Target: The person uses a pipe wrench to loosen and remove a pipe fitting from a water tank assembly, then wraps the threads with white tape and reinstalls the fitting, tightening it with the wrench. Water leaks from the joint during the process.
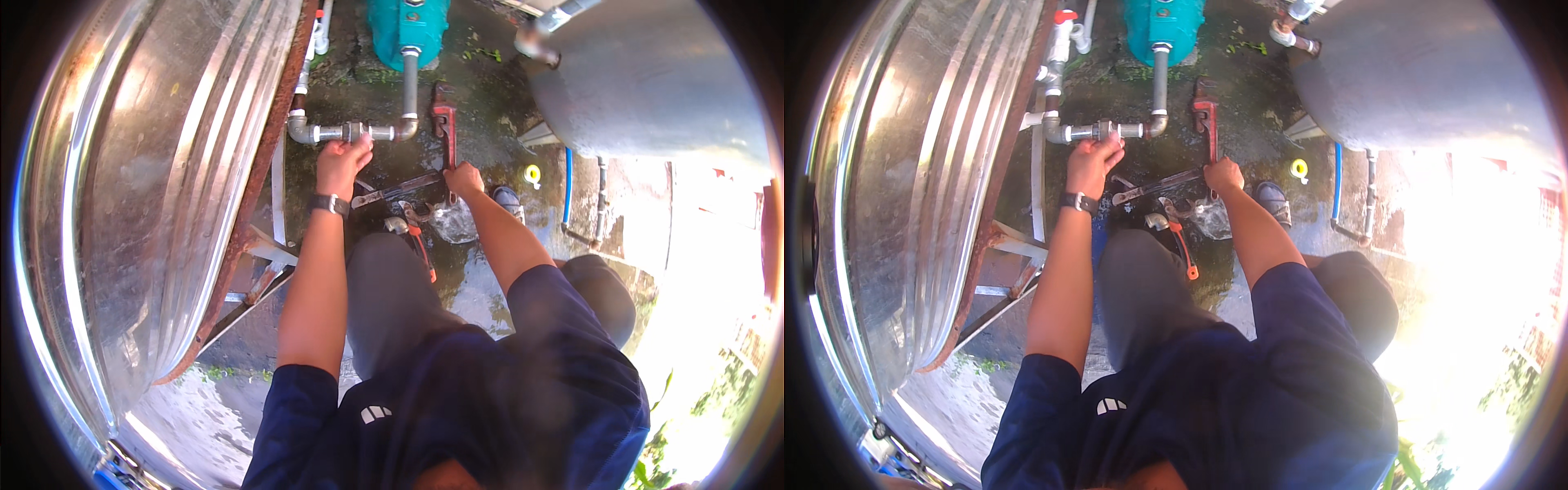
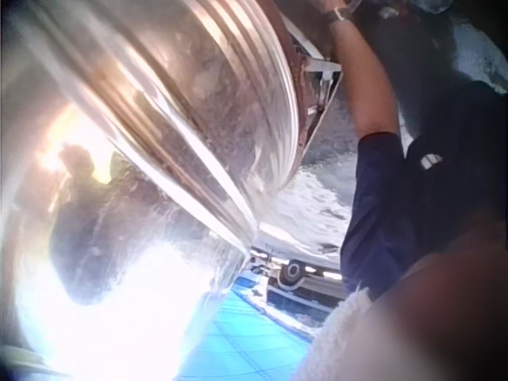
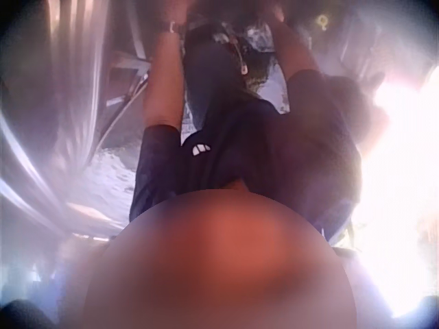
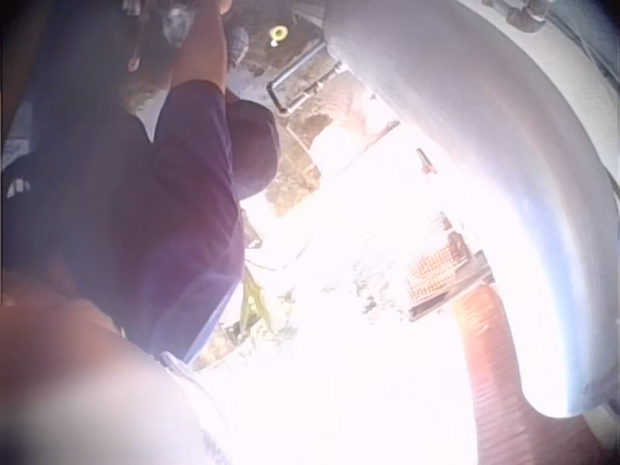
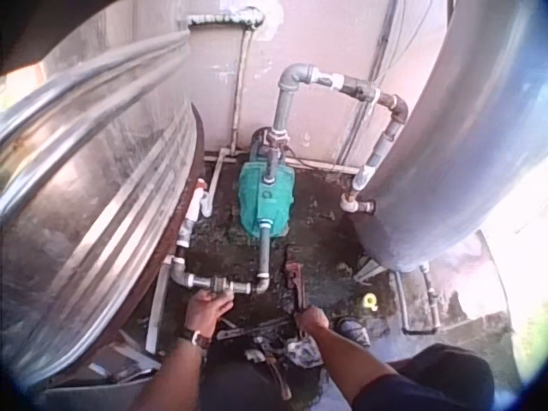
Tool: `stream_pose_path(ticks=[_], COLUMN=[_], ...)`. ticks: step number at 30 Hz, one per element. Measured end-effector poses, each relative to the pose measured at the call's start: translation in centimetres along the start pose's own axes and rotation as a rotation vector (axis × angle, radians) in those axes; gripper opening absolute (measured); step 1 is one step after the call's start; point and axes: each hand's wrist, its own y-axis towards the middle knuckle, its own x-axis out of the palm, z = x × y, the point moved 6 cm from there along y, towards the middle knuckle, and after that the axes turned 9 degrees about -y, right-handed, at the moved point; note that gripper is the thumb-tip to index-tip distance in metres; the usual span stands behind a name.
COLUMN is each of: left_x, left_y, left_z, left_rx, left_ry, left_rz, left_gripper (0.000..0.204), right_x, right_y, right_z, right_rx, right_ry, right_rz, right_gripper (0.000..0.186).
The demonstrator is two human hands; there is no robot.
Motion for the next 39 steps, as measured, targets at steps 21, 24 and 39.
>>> stream_pose_path(ticks=[21,24,39], left_x=[4.4,4.3,3.7], left_y=[-7.9,-6.9,-10.5], left_z=[4.0,1.3,2.1], left_rx=[0.095,-0.03,-0.256], left_ry=[-0.086,-0.225,-0.288], left_rz=[0.279,0.283,-0.094], left_gripper=[0.031,0.025,0.053], right_x=[-11.4,-15.5,-9.5], right_y=[-13.4,-21.2,-31.1], right_z=[-1.0,-1.3,-13.3], right_rx=[0.298,0.269,0.032], right_ry=[1.412,1.427,1.159], right_rz=[-0.934,-0.928,-0.886], right_gripper=[0.036,0.035,0.032])
